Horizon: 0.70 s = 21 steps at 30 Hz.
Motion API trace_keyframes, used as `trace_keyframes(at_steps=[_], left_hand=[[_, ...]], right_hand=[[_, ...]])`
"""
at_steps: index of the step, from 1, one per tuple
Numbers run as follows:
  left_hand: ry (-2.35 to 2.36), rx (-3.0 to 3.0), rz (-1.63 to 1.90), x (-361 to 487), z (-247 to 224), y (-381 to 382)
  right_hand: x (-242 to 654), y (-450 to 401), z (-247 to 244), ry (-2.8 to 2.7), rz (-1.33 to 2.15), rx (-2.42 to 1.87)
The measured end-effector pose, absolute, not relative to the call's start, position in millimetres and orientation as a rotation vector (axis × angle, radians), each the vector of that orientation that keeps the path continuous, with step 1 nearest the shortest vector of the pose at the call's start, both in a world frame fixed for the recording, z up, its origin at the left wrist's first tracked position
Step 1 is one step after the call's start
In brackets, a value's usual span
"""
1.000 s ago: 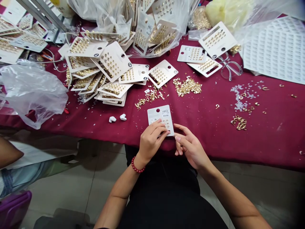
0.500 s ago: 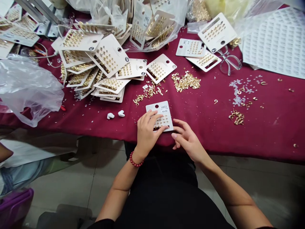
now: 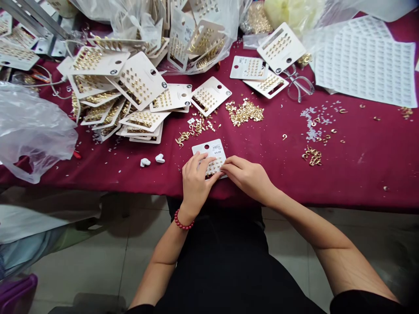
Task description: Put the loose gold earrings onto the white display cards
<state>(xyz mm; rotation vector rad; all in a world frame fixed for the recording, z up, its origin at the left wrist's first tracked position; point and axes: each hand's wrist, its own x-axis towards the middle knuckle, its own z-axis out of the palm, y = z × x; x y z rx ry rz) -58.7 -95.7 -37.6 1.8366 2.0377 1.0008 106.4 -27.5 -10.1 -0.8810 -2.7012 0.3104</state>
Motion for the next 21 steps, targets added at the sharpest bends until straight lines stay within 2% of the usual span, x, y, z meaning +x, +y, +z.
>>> trace_keyframes(at_steps=[8,21], left_hand=[[2.08,1.855,0.96,-59,-37,-95],[1.891,1.839,0.916,-72,-26,-96]], right_hand=[[109,-18,-11,-2.758,0.362,-0.785],[96,-29,-17,-2.848,0.081,-0.717]])
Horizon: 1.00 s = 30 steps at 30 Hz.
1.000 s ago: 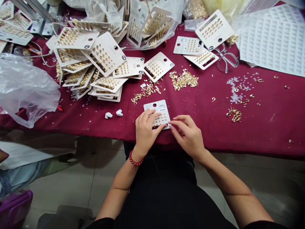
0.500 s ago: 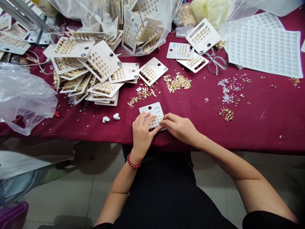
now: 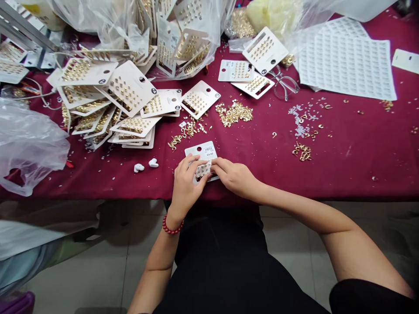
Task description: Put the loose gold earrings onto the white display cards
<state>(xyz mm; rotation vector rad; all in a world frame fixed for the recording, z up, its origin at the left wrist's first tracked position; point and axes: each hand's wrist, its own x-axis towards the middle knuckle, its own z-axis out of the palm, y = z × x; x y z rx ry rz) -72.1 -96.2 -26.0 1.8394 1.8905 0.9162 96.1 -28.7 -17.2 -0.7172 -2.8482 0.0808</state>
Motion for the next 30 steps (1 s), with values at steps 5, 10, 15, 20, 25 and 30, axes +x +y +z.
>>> trace_keyframes(at_steps=[5,10,15,20,25,30], left_hand=[[1.959,1.808,0.9,-69,-22,-94],[2.02,1.813,0.881,-64,-23,-92],[2.006,1.81,0.892,-65,-25,-94],[1.987,1.79,0.931,-66,-28,-95],[2.001,1.77,0.943,-66,-29,-94],[2.003,1.755,0.956,-66,-28,-93]], right_hand=[[95,-26,-15,-2.947,0.072,-0.676],[97,-23,-14,-2.963,0.042,-0.655],[99,-24,-17,-2.891,-0.009,-0.576],[101,-15,-13,-2.828,0.1,-0.539],[90,53,-7,-2.648,0.289,-0.882],[65,112,-15,-2.741,0.347,-0.876]])
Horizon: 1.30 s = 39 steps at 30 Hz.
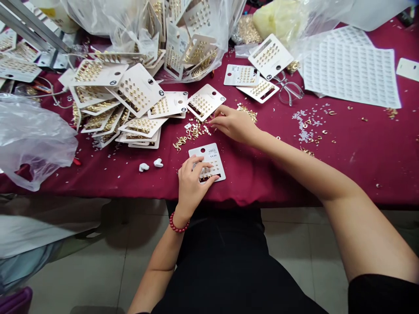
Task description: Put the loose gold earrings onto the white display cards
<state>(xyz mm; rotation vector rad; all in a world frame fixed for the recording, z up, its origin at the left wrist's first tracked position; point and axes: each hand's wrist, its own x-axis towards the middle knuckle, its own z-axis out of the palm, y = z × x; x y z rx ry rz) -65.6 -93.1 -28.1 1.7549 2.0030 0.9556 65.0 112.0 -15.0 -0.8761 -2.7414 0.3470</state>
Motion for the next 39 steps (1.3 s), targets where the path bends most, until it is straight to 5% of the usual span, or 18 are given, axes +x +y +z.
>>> trace_keyframes(at_steps=[8,16,39], left_hand=[[2.001,1.75,0.977,-66,-30,-93],[1.993,1.756,0.972,-67,-30,-93],[1.983,1.717,0.948,-65,-26,-95]], right_hand=[[63,116,-19,-2.629,0.607,-0.761],[98,26,-2,-2.308,1.08,-0.77],[101,-6,-20,-2.359,0.972,-0.793]])
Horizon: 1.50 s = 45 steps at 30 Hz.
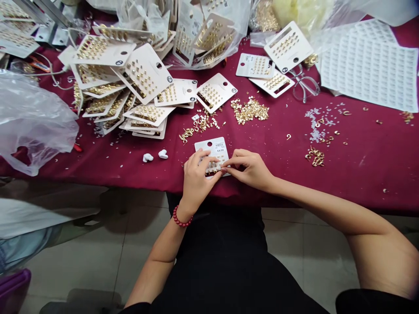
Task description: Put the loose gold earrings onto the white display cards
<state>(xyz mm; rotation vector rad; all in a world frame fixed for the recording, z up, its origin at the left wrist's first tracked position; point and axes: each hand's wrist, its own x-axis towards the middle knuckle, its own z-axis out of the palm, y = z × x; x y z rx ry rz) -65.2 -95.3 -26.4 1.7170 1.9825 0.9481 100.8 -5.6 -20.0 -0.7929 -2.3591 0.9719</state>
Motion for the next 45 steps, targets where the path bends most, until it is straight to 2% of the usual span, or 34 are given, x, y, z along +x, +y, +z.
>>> trace_keyframes(at_steps=[45], left_hand=[[1.946,1.737,0.956,-63,-29,-96]], right_hand=[[100,-5,-32,-2.301,0.882,-0.602]])
